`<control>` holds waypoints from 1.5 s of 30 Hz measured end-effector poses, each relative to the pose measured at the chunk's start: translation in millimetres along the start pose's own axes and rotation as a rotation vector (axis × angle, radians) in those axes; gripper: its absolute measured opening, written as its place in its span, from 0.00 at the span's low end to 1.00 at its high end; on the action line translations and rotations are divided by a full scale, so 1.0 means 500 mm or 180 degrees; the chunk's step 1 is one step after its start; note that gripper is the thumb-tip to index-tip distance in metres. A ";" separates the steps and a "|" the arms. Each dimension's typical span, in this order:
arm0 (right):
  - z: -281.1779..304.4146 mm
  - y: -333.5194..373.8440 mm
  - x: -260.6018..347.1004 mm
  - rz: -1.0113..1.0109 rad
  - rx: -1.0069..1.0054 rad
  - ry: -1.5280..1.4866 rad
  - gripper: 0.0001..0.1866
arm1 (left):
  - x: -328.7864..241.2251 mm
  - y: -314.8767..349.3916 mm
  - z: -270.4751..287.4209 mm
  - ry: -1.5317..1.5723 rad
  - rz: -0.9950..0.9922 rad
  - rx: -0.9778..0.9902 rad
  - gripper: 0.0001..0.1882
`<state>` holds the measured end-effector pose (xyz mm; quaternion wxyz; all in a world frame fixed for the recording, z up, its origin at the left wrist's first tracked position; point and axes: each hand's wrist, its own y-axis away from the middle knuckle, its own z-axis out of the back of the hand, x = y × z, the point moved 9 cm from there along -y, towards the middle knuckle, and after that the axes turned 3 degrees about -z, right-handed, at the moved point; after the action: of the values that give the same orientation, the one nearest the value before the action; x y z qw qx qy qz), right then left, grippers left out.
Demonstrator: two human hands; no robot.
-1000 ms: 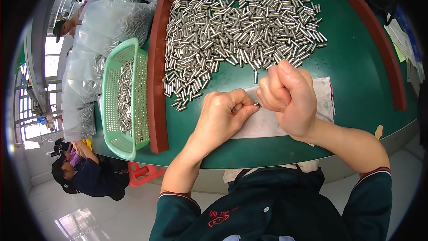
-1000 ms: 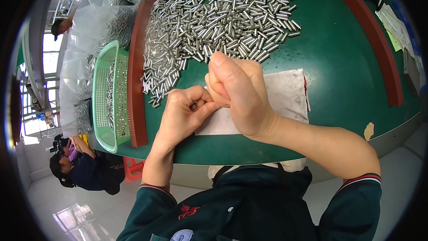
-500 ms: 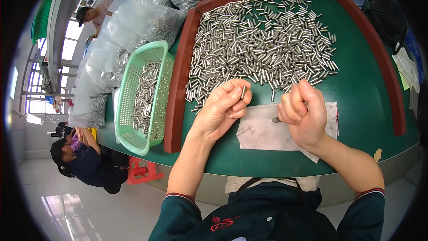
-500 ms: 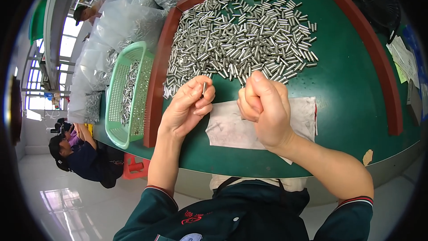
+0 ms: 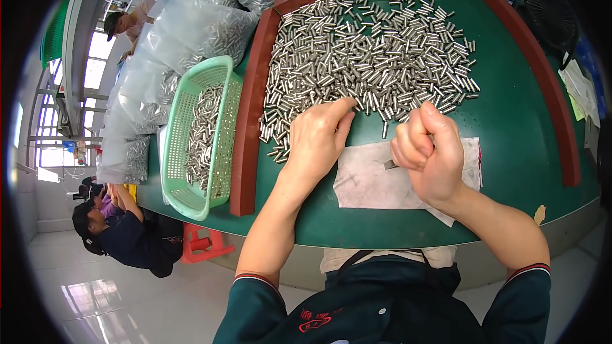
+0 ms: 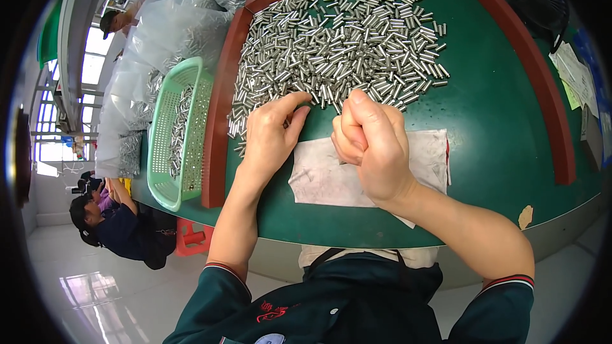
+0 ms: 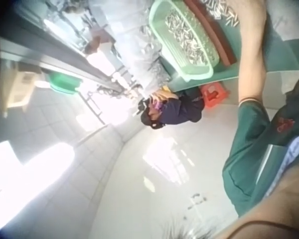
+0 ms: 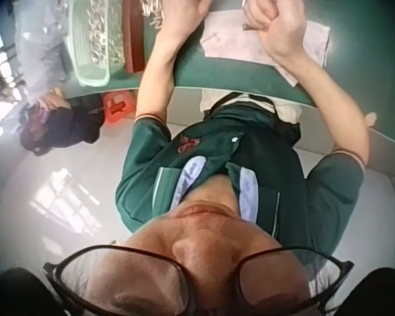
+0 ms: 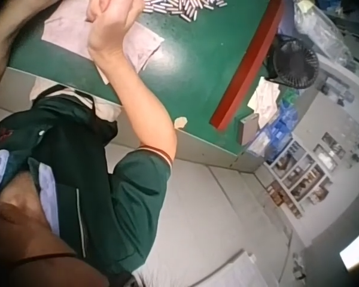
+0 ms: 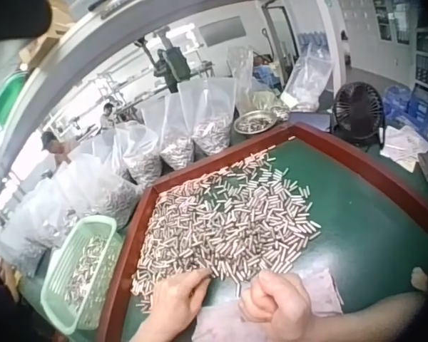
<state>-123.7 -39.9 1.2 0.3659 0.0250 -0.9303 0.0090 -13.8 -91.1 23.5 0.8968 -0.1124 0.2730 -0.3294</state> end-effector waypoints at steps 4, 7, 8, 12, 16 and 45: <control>0.001 0.002 0.001 -0.0010 -0.0021 0.0010 0.22 | 0.000 0.001 -0.003 -0.0160 -0.0126 0.0163 0.05; 0.005 0.003 0.002 0.0013 -0.0046 -0.0036 0.22 | -0.013 0.015 -0.009 0.0364 0.0197 0.0513 0.03; 0.004 0.004 0.001 0.0006 -0.0061 -0.0041 0.22 | -0.027 0.026 -0.009 0.0750 0.0324 0.0667 0.03; 0.001 0.008 0.009 0.0185 -0.0052 0.0164 0.23 | -0.067 0.065 -0.041 0.1010 0.0264 0.1191 0.04; -0.002 0.009 0.013 0.0223 -0.0022 0.0064 0.22 | -0.062 0.070 -0.045 0.0952 0.0333 0.1202 0.05; -0.005 0.006 0.003 0.0181 0.0060 0.0187 0.23 | -0.061 0.068 -0.048 0.1063 0.0441 0.1179 0.05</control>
<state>-123.3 -37.1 4.2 0.3924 0.0017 -0.9193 0.0289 -28.6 -45.9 3.5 0.8650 0.1288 0.3594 -0.3255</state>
